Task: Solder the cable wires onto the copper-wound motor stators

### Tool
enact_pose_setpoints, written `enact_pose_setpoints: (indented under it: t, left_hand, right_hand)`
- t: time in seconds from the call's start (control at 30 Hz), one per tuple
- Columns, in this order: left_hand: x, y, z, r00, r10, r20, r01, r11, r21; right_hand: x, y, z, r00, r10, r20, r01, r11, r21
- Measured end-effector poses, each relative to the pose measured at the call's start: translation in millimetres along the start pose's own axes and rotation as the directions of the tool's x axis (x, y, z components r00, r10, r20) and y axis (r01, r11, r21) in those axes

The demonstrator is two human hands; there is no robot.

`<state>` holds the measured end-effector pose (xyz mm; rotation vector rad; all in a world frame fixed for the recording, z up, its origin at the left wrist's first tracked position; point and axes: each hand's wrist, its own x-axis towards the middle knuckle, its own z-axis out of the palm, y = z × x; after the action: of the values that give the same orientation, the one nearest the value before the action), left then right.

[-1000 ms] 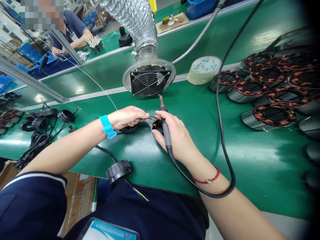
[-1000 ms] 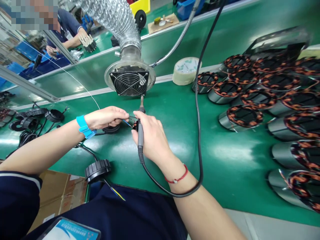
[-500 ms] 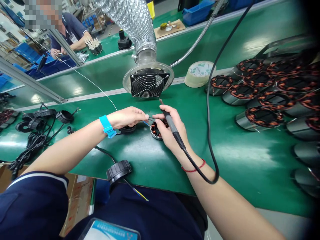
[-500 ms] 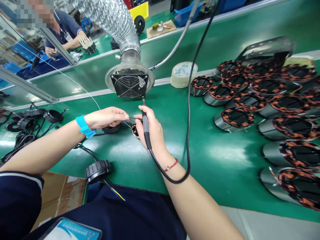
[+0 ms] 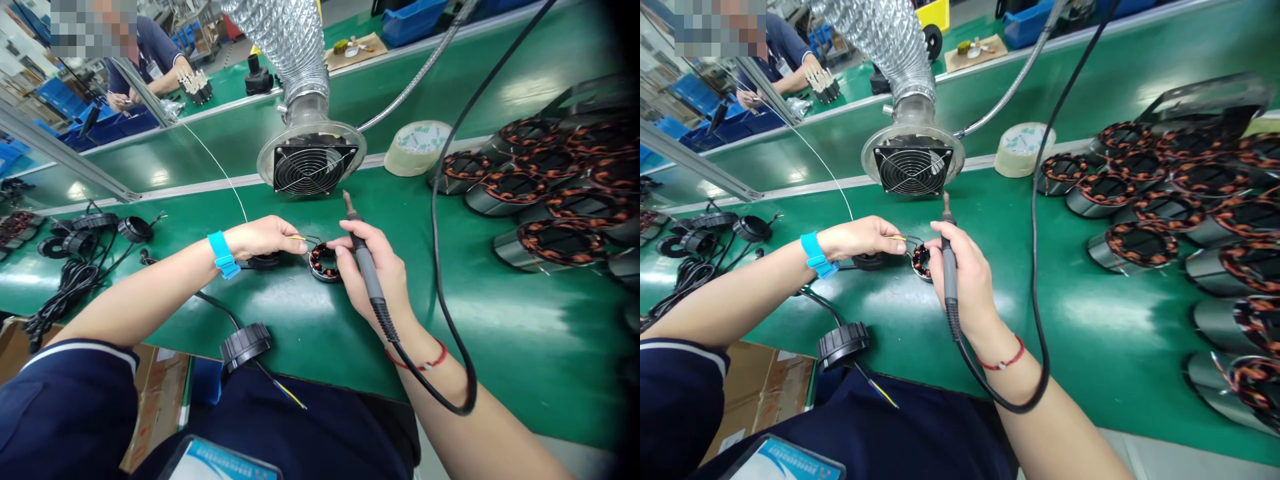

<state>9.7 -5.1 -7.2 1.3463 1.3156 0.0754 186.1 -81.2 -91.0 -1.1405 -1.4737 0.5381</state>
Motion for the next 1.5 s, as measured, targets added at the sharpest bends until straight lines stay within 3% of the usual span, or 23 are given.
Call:
enact_pose_setpoints:
  t: [0.1,0.3,0.43,0.53,0.67,0.8,0.9,1.0,1.07,1.13,1.17,1.2,1.23,1.3,1.33,1.37,1.43,1.5]
  left_hand:
    - [0.4,-1.7,-2.0,1.000,-0.023,0.002,0.023,1.000,-0.004]
    - [5.2,-6.7,12.9,0.994,0.085,-0.067,-0.088,0.995,-0.041]
    - [-3.6,0.6,11.3,0.999,0.033,-0.019,-0.034,0.998,-0.051]
    - [-10.1,2.8,4.6,1.000,0.018,0.005,-0.017,0.999,-0.035]
    - [-7.4,-3.8,-6.0,0.987,0.107,-0.117,-0.091,0.987,0.135]
    - [2.8,-13.6,-34.9,0.928,0.170,-0.331,-0.098,0.970,0.224]
    - [8.0,-23.0,-69.7,0.849,0.139,-0.510,-0.084,0.988,0.129]
    - [6.0,-34.8,-103.9,0.731,0.185,-0.657,-0.148,0.983,0.112]
    - [-1.2,-42.5,-118.7,0.587,0.330,-0.739,-0.210,0.944,0.255]
    - [-12.9,-48.7,-120.4,0.417,0.484,-0.769,-0.253,0.875,0.413]
    - [-19.7,-51.1,-115.2,0.388,0.523,-0.759,-0.268,0.852,0.450]
    - [-26.3,-53.0,-106.0,0.424,0.526,-0.737,-0.286,0.850,0.442]
    - [-32.3,-54.8,-93.3,0.518,0.503,-0.692,-0.303,0.864,0.402]
    - [-40.6,-58.7,-61.6,0.788,0.385,-0.480,-0.300,0.922,0.247]
    - [-42.4,-61.2,-45.0,0.899,0.298,-0.321,-0.264,0.954,0.145]
    - [-42.7,-64.1,-29.6,0.964,0.211,-0.164,-0.207,0.978,0.040]
    - [-40.0,-70.4,-5.5,0.992,0.111,0.058,-0.102,0.986,-0.135]
    - [-34.9,-75.5,8.2,0.990,0.111,0.083,-0.085,0.961,-0.263]
  right_hand:
    - [0.3,-2.2,-1.8,1.000,0.004,-0.005,-0.004,1.000,-0.015]
    - [-1.8,-2.1,0.4,0.995,-0.056,0.088,0.063,0.994,-0.085]
    - [-3.6,0.7,9.3,0.976,-0.115,0.184,0.153,0.966,-0.208]
    - [-2.6,3.0,16.6,0.985,-0.093,0.148,0.126,0.964,-0.234]
    - [1.5,4.7,16.4,0.987,-0.088,0.131,0.116,0.967,-0.226]
    - [5.1,-11.2,-14.2,0.971,-0.180,0.158,0.224,0.919,-0.326]
    - [0.2,-36.2,-57.8,0.937,-0.188,0.295,0.302,0.859,-0.412]
    - [-10.7,-51.5,-104.5,0.940,-0.084,0.331,0.253,0.822,-0.510]
    - [-16.1,-46.9,-130.7,0.943,-0.047,0.331,0.274,0.677,-0.684]
    - [-16.7,-30.8,-150.6,0.939,-0.020,0.343,0.304,0.513,-0.803]
    - [-15.2,-20.1,-157.9,0.940,-0.001,0.340,0.303,0.455,-0.838]
    - [-12.8,-8.8,-163.5,0.947,0.007,0.322,0.295,0.381,-0.876]
    - [-9.6,2.1,-167.4,0.947,0.033,0.319,0.294,0.311,-0.904]
    - [-2.7,20.2,-170.6,0.940,0.053,0.336,0.316,0.235,-0.919]
    - [0.5,26.3,-170.1,0.939,0.056,0.338,0.318,0.227,-0.921]
    - [3.1,30.0,-168.3,0.941,0.055,0.335,0.315,0.229,-0.921]
    - [6.6,30.8,-160.0,0.947,0.048,0.318,0.297,0.252,-0.921]
    - [6.6,24.1,-144.6,0.945,0.040,0.325,0.297,0.316,-0.901]
